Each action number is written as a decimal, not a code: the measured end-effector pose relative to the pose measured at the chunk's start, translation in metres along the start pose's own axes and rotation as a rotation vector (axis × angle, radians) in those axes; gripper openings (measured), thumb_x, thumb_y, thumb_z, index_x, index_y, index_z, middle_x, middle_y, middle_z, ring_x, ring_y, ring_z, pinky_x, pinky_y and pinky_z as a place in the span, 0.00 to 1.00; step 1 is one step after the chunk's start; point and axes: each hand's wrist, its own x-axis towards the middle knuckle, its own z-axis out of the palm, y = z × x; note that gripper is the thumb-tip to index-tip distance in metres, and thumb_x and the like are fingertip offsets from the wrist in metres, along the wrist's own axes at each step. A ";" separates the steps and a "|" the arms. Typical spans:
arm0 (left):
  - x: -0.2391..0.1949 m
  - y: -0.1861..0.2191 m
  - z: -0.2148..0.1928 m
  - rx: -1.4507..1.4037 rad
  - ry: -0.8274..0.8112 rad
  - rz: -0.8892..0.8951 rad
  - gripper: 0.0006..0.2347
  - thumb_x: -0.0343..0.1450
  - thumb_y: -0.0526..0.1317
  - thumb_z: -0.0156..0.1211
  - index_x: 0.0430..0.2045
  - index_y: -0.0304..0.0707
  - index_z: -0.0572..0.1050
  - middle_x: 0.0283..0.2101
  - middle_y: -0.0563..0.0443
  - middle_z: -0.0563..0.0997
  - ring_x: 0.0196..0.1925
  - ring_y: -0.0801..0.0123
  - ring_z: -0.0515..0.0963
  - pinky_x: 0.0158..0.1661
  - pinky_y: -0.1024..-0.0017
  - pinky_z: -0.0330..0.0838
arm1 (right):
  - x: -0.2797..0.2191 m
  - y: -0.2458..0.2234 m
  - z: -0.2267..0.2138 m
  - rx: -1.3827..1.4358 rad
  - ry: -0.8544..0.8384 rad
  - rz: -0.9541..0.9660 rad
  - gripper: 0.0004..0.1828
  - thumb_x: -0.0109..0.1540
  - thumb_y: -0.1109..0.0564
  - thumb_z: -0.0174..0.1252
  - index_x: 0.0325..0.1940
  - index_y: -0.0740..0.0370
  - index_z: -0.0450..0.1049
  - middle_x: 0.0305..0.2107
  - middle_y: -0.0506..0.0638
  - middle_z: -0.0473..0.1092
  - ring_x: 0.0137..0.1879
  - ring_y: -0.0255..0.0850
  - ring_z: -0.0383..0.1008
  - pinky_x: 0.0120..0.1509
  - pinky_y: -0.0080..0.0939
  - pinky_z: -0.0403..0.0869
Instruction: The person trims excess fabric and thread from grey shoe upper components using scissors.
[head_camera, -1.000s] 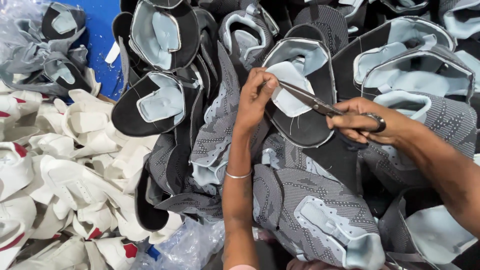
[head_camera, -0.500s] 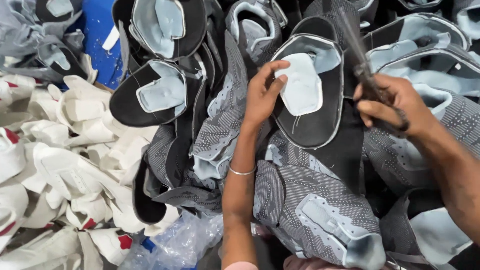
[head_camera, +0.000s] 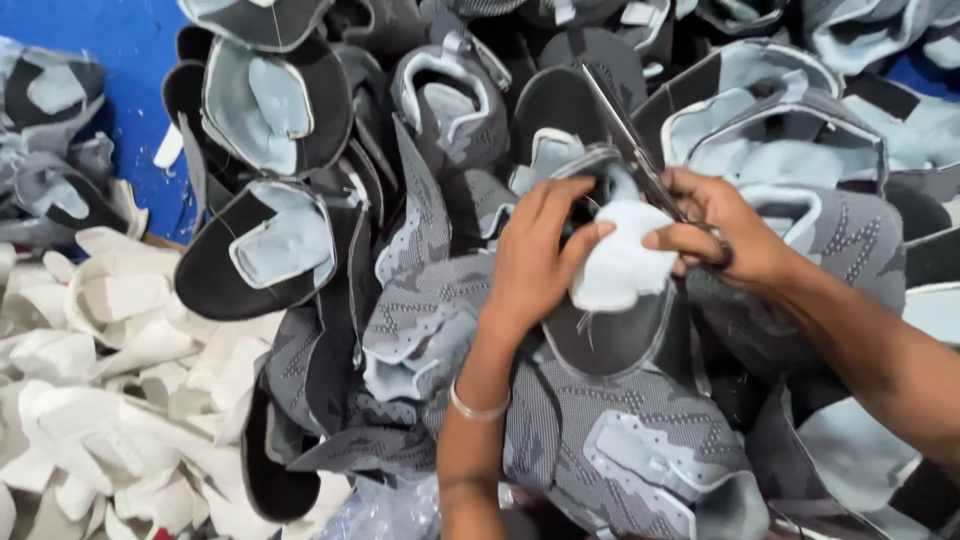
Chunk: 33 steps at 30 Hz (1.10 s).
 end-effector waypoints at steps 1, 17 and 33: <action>-0.006 0.016 -0.002 0.179 0.111 0.142 0.11 0.73 0.36 0.62 0.47 0.32 0.73 0.45 0.41 0.80 0.47 0.52 0.82 0.48 0.67 0.75 | -0.002 -0.001 0.000 0.176 -0.018 0.042 0.22 0.56 0.62 0.63 0.53 0.66 0.69 0.28 0.47 0.72 0.25 0.30 0.68 0.25 0.29 0.65; -0.033 0.009 0.005 0.383 0.003 0.138 0.17 0.69 0.43 0.67 0.47 0.35 0.71 0.46 0.41 0.73 0.43 0.45 0.79 0.41 0.56 0.74 | -0.005 0.040 0.024 0.423 0.106 -0.073 0.21 0.60 0.64 0.58 0.56 0.66 0.66 0.32 0.51 0.73 0.30 0.33 0.74 0.32 0.30 0.71; -0.029 -0.066 -0.025 0.260 0.071 0.075 0.03 0.76 0.33 0.54 0.36 0.31 0.70 0.37 0.36 0.77 0.40 0.40 0.79 0.41 0.54 0.72 | -0.038 -0.002 0.022 -0.043 0.086 0.067 0.23 0.65 0.47 0.58 0.55 0.65 0.65 0.26 0.50 0.71 0.25 0.32 0.69 0.30 0.30 0.68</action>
